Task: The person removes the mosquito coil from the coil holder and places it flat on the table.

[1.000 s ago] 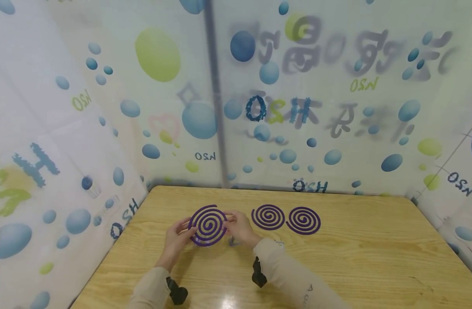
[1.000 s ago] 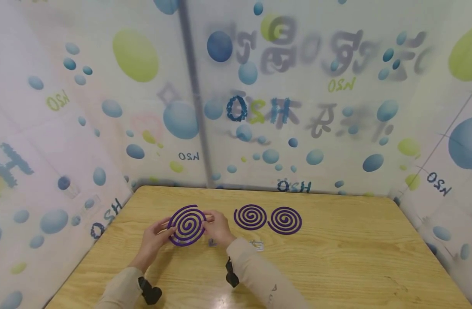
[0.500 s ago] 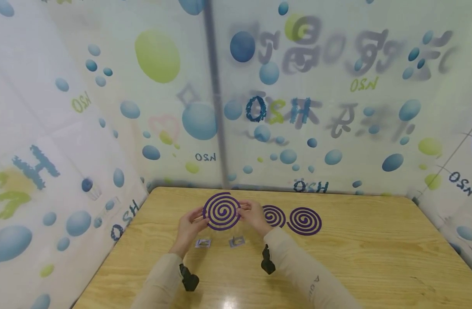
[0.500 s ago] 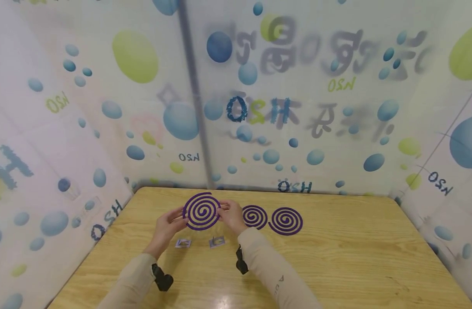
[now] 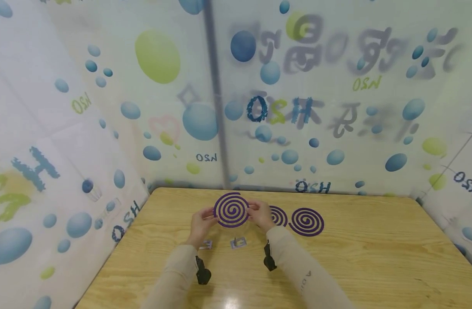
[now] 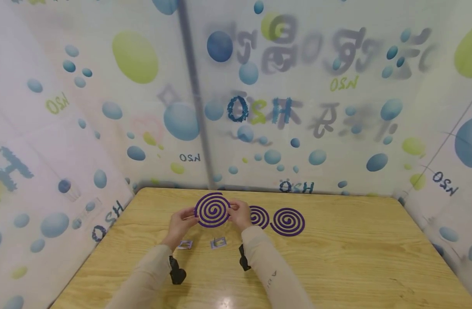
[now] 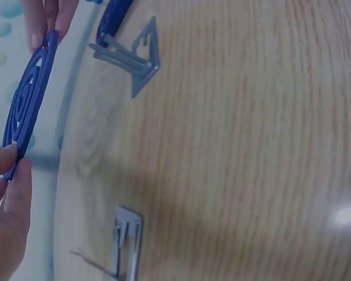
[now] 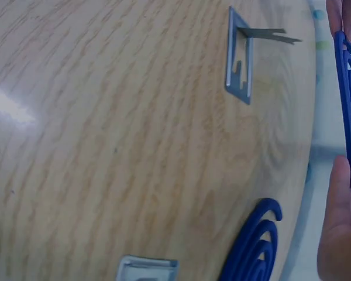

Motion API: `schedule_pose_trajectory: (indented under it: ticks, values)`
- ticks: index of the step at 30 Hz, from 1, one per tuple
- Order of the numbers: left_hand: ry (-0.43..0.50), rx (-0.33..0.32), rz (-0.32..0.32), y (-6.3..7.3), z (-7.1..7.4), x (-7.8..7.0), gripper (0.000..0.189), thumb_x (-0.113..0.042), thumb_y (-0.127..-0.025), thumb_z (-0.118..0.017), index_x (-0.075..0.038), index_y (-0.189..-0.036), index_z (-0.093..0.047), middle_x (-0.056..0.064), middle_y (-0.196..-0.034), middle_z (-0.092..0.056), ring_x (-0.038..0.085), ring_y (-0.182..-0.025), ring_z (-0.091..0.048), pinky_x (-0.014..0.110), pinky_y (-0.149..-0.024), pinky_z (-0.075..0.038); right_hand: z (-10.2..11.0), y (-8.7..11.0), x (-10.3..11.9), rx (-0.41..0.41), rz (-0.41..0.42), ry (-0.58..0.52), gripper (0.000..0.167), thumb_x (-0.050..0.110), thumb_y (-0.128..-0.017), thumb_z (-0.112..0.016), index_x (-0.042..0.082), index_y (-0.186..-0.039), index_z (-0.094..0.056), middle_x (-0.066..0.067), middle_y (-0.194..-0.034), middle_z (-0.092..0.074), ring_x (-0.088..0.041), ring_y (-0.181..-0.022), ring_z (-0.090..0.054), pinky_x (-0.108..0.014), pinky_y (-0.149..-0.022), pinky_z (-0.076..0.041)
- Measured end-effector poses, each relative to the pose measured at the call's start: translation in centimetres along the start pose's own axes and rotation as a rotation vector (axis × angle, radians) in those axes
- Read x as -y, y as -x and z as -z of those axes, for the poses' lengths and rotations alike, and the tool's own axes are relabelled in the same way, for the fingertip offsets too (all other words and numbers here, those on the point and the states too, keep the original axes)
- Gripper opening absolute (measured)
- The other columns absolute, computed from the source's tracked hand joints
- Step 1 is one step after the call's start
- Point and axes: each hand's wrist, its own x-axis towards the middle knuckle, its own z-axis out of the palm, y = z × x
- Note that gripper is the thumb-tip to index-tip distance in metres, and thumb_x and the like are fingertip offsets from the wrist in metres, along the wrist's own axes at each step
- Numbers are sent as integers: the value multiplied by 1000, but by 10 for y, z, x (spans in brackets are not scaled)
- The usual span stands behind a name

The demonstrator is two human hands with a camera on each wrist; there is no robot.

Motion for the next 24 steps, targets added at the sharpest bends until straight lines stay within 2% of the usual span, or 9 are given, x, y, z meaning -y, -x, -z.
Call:
schedule_pose_trajectory:
  ticks: [4,7,11,17,24]
  values:
    - [-63,-5,-31,-1,-6,5,39,11,-72,-62,13,-110,-52,29,-102,-56,37,-92,-58,33,-76,-51,1,0,-6,-15,-10,26,27,-5,-82,-56,-9,-109,-56,-21,-90,-59,-20,-66,-60,-37,-66,-54]
    - [-112,-19,-56,-2,-10,7,38,13,-71,-61,14,-107,-53,29,-98,-57,37,-89,-59,33,-74,-52,2,0,-9,-8,-16,67,29,-6,-81,-56,-8,-110,-55,-19,-89,-59,-25,-69,-61,-34,-64,-54]
    - [-160,-28,-40,-1,-11,7,38,13,-70,-60,12,-108,-54,26,-95,-58,35,-88,-59,32,-72,-52,1,3,-12,15,-40,118,33,-8,-81,-54,-7,-114,-54,-19,-91,-58,-30,-72,-60,-31,-62,-53]
    - [-213,-13,2,-4,-10,7,39,13,-70,-60,10,-109,-55,24,-95,-59,33,-87,-59,32,-72,-52,-1,5,-18,11,-28,142,35,-11,-77,-55,-8,-112,-55,-21,-95,-58,-24,-72,-60,-27,-63,-53]
    - [-251,6,-10,-6,-6,11,38,11,-69,-63,11,-106,-56,24,-93,-60,33,-85,-59,35,-75,-51,-3,5,-28,20,-6,146,29,-11,-77,-55,-11,-107,-56,-23,-97,-60,-25,-77,-61,-26,-60,-53]
